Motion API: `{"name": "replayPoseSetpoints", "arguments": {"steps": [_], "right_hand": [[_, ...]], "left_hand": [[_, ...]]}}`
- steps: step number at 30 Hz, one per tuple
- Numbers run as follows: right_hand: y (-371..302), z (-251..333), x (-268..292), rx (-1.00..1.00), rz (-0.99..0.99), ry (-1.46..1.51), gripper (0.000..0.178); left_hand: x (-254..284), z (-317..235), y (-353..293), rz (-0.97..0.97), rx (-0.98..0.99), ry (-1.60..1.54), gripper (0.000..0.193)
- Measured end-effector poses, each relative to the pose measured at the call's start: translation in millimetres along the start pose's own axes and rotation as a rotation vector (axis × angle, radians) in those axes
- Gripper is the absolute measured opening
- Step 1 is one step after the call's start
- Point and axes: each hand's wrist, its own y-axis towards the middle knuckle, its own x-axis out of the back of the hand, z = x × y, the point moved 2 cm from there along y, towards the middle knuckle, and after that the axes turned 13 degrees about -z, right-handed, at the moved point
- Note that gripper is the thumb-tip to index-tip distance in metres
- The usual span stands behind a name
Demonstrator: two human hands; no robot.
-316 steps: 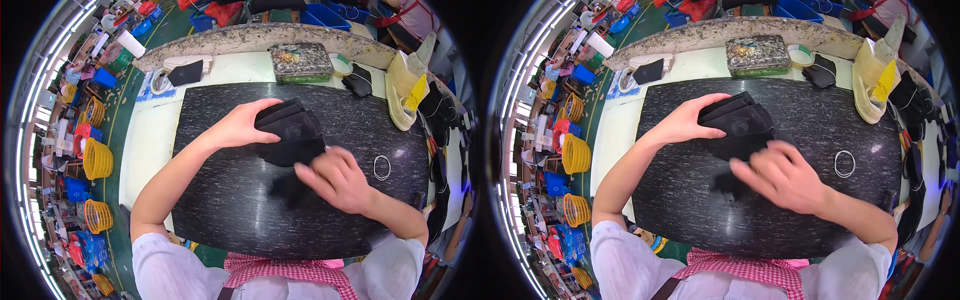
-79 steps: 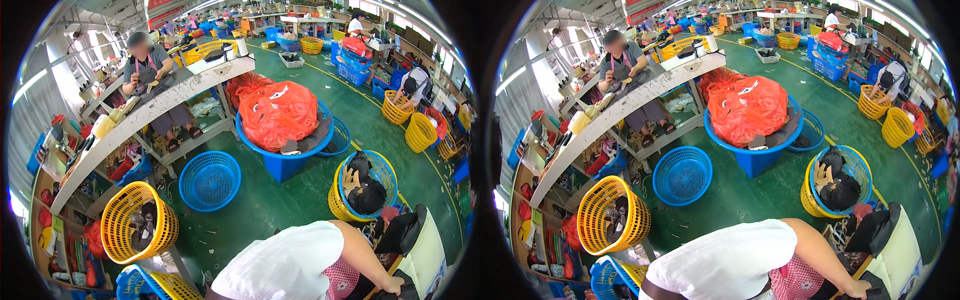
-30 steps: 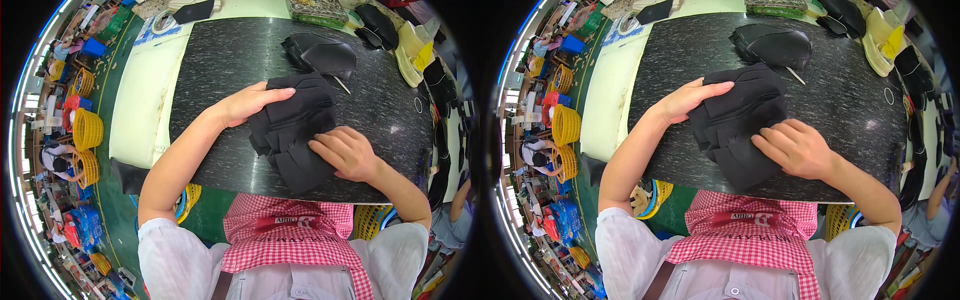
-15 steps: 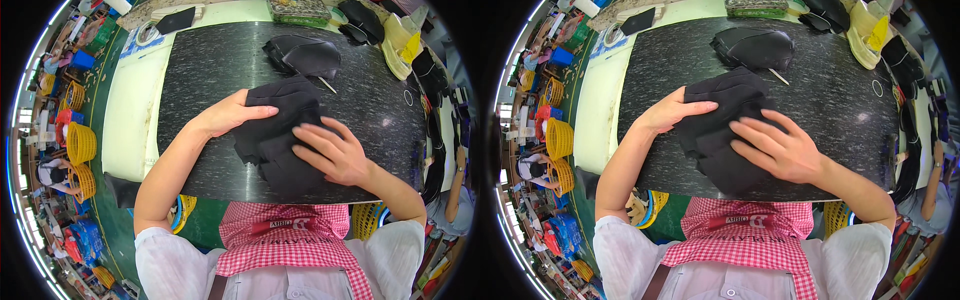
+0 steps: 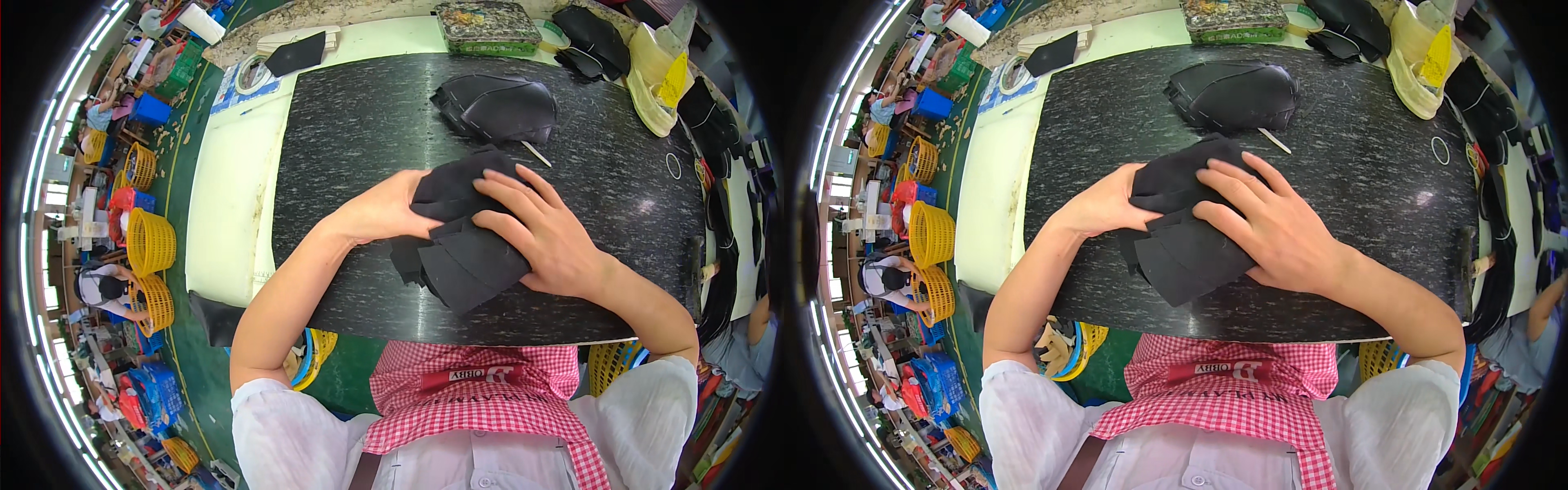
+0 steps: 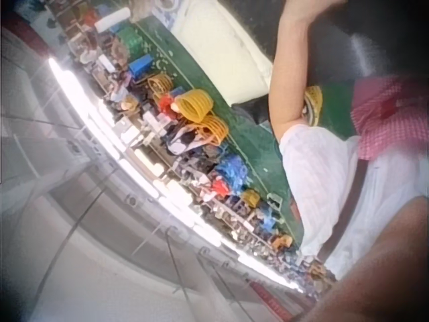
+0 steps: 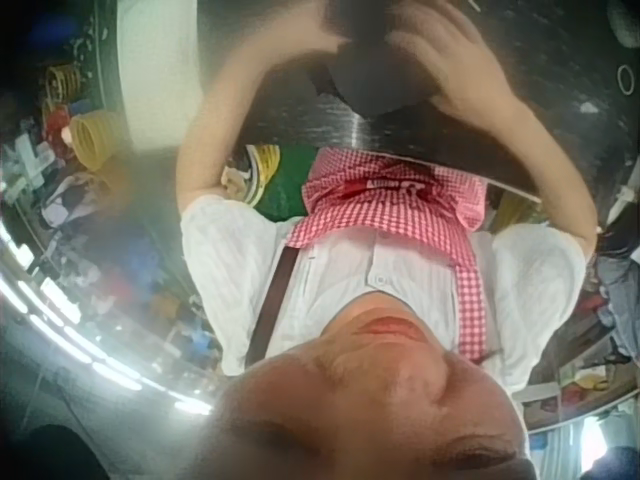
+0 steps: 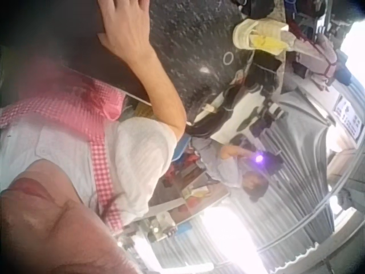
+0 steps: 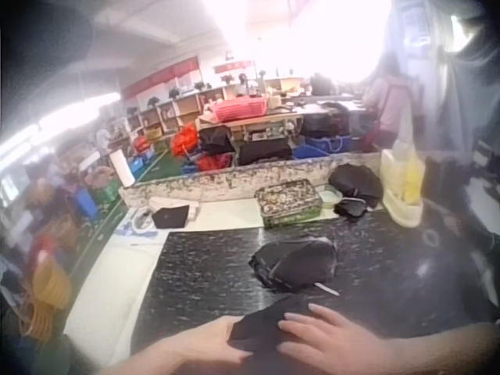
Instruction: The person aligns and stacks cut leather pieces by hand, secures the stacks into bundles using rubber bands, and retrieves more leather pieces from a basket to continue pairing and stacking them.
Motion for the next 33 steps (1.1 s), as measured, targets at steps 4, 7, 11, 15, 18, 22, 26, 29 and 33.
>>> {"name": "replayPoseSetpoints", "arguments": {"steps": [4,7,11,15,18,22,26,29,33], "right_hand": [[-20.1,-4.9,-11.6,0.149,-0.111,-0.022,0.060],[-15.6,1.3,-8.9,0.200,-0.183,-0.031,0.051],[-5.5,1.3,-6.9,0.132,-0.169,-0.037,0.045],[-24.4,6.4,-4.8,0.281,-0.225,-0.092,0.039],[-42.8,-0.7,16.6,0.190,-0.277,-0.077,0.036],[-72.8,-18.3,57.4,-0.101,-0.349,-0.200,0.041],[-117.3,-41.7,102.5,-0.528,-0.356,-0.354,0.051],[-141.3,-64.7,138.1,-0.923,-0.266,-0.241,0.087],[-136.5,-57.2,144.9,-0.767,-0.070,-0.558,0.087]], "left_hand": [[2.4,-4.4,-6.3,0.039,0.058,-0.181,0.048],[8.3,0.0,-4.5,-0.070,0.299,-0.277,0.043],[-3.2,-1.8,-5.8,-0.145,0.219,-0.304,0.040],[-2.3,6.6,-5.0,-0.100,0.164,-0.227,0.040],[-2.2,3.7,-3.4,-0.082,0.152,-0.223,0.041],[-7.5,-8.8,-5.8,-0.041,0.137,-0.143,0.044],[-9.3,-1.6,-6.3,-0.086,-0.020,-0.038,0.048],[-10.8,3.0,-10.3,-0.146,-0.047,-0.064,0.048],[-13.6,-3.0,-12.9,-0.160,-0.035,-0.054,0.045]]}}
